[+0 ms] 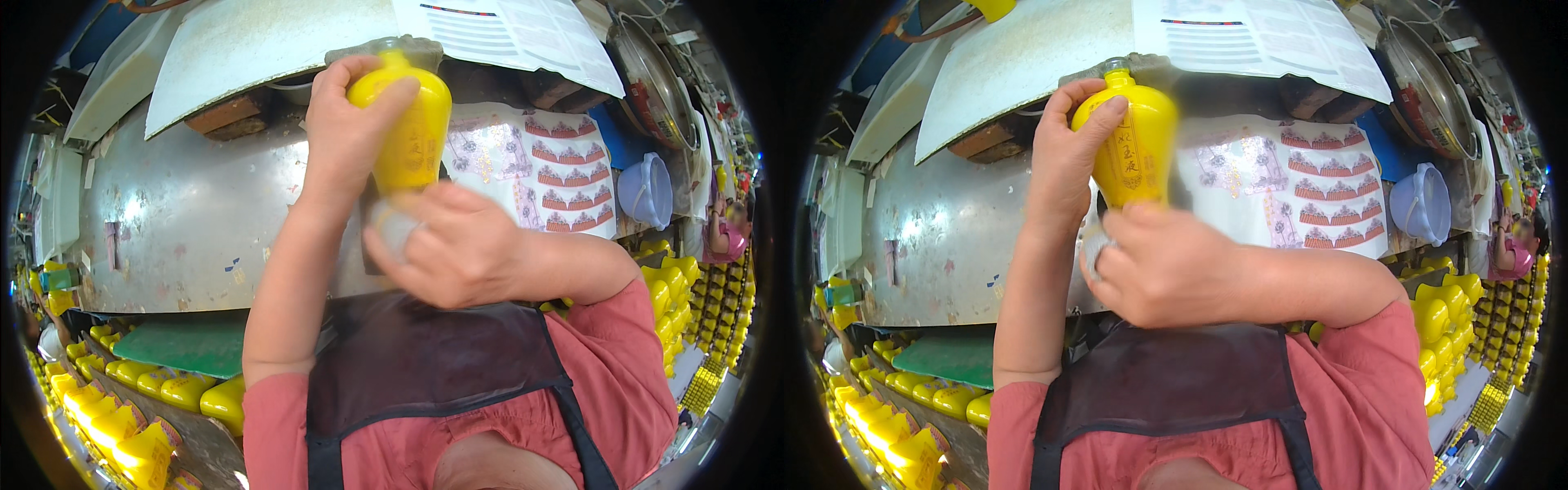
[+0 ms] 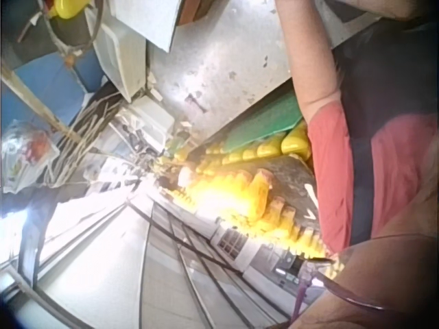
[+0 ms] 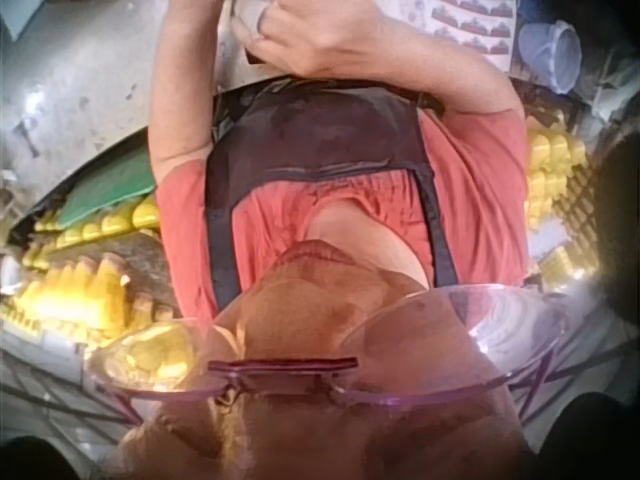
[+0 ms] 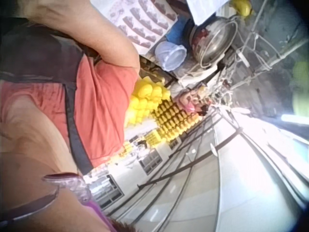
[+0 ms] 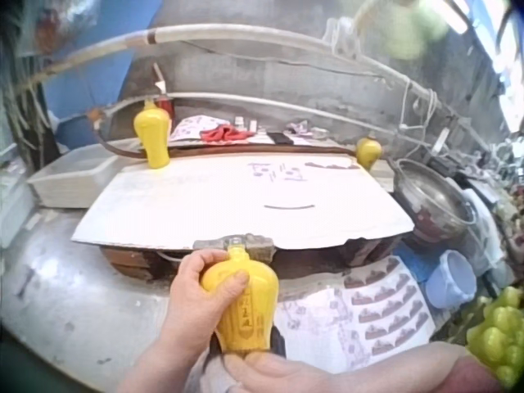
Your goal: The person applies stickers to yellow plastic bottles on a workbench. They peel stickers from a sheet, place them on the bottle, smooth them down, and then place the finished bottle on a nearby tray.
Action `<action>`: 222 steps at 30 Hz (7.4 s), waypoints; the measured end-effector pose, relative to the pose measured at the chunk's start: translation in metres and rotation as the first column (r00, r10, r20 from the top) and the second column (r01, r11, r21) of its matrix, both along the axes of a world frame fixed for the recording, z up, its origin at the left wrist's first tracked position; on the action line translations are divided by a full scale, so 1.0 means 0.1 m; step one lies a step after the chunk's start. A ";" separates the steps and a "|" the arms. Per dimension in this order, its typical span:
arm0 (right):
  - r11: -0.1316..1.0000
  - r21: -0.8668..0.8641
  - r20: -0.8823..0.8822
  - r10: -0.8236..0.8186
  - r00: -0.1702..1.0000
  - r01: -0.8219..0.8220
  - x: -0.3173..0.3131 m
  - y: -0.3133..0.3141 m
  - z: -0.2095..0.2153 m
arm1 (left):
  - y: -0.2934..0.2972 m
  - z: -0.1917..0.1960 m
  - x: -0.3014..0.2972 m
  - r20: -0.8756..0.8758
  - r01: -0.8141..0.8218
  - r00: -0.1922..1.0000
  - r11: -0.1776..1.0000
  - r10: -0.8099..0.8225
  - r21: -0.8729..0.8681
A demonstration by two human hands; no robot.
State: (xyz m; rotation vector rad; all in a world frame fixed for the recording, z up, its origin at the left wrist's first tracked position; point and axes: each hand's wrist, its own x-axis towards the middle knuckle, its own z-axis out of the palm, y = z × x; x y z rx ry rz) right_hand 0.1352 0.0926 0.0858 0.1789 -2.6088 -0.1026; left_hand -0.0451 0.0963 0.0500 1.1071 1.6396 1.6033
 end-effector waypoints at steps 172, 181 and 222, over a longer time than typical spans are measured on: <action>0.898 -0.389 -0.406 -0.369 0.836 0.207 0.18 0.09 -0.36 | -1.00 -0.48 0.32 -0.579 -0.082 0.815 0.993 0.014 -0.091; 0.761 -0.516 -0.289 -0.586 0.757 0.393 0.32 -0.01 -0.40 | -1.01 -0.56 0.31 -0.503 0.042 0.863 0.999 -0.040 -0.007; 0.533 -0.514 0.033 -0.771 0.636 0.672 1.22 0.38 -0.47 | -0.76 -0.33 0.30 -0.188 0.059 0.981 0.998 -0.054 0.020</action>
